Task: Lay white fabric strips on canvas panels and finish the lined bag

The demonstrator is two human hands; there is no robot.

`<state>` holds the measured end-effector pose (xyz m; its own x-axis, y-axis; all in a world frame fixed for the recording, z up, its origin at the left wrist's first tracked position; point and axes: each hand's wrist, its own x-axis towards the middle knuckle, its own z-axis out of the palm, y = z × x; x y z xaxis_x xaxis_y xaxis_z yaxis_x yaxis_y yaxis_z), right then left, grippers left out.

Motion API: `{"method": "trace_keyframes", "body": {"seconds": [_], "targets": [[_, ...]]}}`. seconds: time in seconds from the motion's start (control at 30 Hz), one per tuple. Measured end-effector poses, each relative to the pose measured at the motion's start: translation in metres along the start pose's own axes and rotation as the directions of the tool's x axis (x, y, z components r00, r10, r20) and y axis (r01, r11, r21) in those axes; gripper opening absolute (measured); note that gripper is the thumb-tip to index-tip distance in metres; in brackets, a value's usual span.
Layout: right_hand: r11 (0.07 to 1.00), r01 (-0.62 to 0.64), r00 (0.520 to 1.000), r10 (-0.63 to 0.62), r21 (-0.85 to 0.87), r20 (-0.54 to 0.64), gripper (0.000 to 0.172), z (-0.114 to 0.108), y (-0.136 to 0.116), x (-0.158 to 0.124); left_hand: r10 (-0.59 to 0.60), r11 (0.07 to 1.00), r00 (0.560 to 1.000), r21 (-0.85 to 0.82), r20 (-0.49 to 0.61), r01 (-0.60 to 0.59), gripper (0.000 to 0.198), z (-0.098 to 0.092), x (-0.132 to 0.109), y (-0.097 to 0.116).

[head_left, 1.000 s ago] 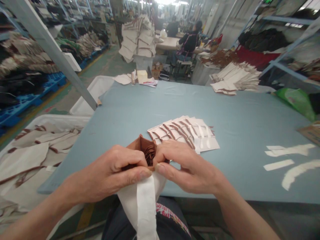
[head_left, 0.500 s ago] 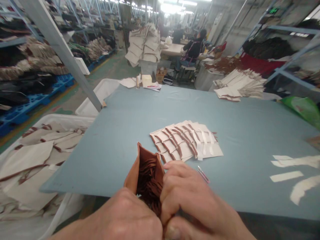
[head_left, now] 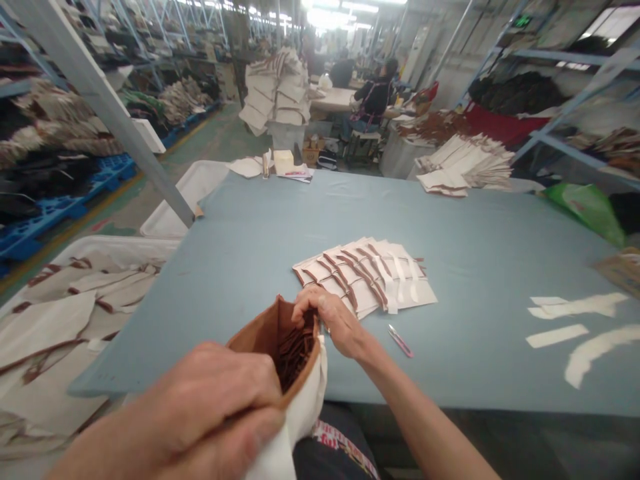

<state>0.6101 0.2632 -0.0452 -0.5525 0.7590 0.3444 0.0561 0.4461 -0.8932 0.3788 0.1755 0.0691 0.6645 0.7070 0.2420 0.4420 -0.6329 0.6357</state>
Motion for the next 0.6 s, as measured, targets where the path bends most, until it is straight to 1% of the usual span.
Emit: {"method": "trace_keyframes", "body": {"seconds": [0.07, 0.13, 0.17, 0.23, 0.3, 0.33, 0.4, 0.5, 0.53, 0.6], "targets": [[1.000, 0.011, 0.999, -0.012, -0.020, -0.030, 0.070, -0.004, 0.005, -0.007, -0.109, 0.994, 0.994, -0.005, -0.023, 0.109, 0.030, -0.010, -0.006, -0.015], [0.998, 0.031, 0.998, -0.033, -0.047, -0.046, 0.060, -0.010, 0.002, -0.011, -0.216, 0.976, 0.974, 0.004, -0.070, 0.217, 0.033, -0.018, -0.014, -0.032], [0.998, 0.038, 0.998, -0.041, -0.057, -0.048, 0.053, -0.013, -0.004, -0.012, -0.254, 0.967, 0.963, 0.004, -0.093, 0.256, 0.035, -0.021, -0.017, -0.039], [0.992, 0.043, 0.999, -0.046, -0.117, -0.022, 0.032, -0.018, -0.021, -0.012, -0.292, 0.956, 0.948, -0.014, -0.131, 0.292, 0.037, -0.027, -0.023, -0.049], [0.967, 0.077, 0.997, -0.068, -0.244, 0.042, 0.013, -0.020, -0.044, -0.009, -0.292, 0.956, 0.947, -0.042, -0.134, 0.289, 0.037, -0.033, -0.026, -0.054], [0.942, 0.110, 0.993, -0.089, -0.316, 0.080, 0.012, -0.020, -0.055, -0.007, -0.289, 0.957, 0.950, -0.054, -0.119, 0.284, 0.037, -0.036, -0.026, -0.055], [0.895, 0.172, 0.983, -0.128, -0.411, 0.134, 0.018, -0.020, -0.078, -0.003, -0.270, 0.962, 0.958, -0.067, -0.098, 0.265, 0.037, -0.041, -0.025, -0.054], [0.885, 0.188, 0.978, -0.127, -0.426, 0.166, 0.021, -0.020, -0.103, 0.001, -0.234, 0.972, 0.968, -0.003, -0.092, 0.235, 0.029, -0.043, -0.019, -0.050], [0.893, 0.191, 0.975, -0.125, -0.409, 0.183, 0.021, -0.021, -0.109, 0.002, -0.200, 0.978, 0.976, 0.039, -0.087, 0.204, 0.023, -0.042, -0.015, -0.048], [0.915, 0.197, 0.970, -0.129, -0.352, 0.208, 0.020, -0.023, -0.119, 0.004, -0.091, 0.990, 0.993, 0.103, -0.076, 0.099, 0.014, -0.038, -0.005, -0.041]]}}
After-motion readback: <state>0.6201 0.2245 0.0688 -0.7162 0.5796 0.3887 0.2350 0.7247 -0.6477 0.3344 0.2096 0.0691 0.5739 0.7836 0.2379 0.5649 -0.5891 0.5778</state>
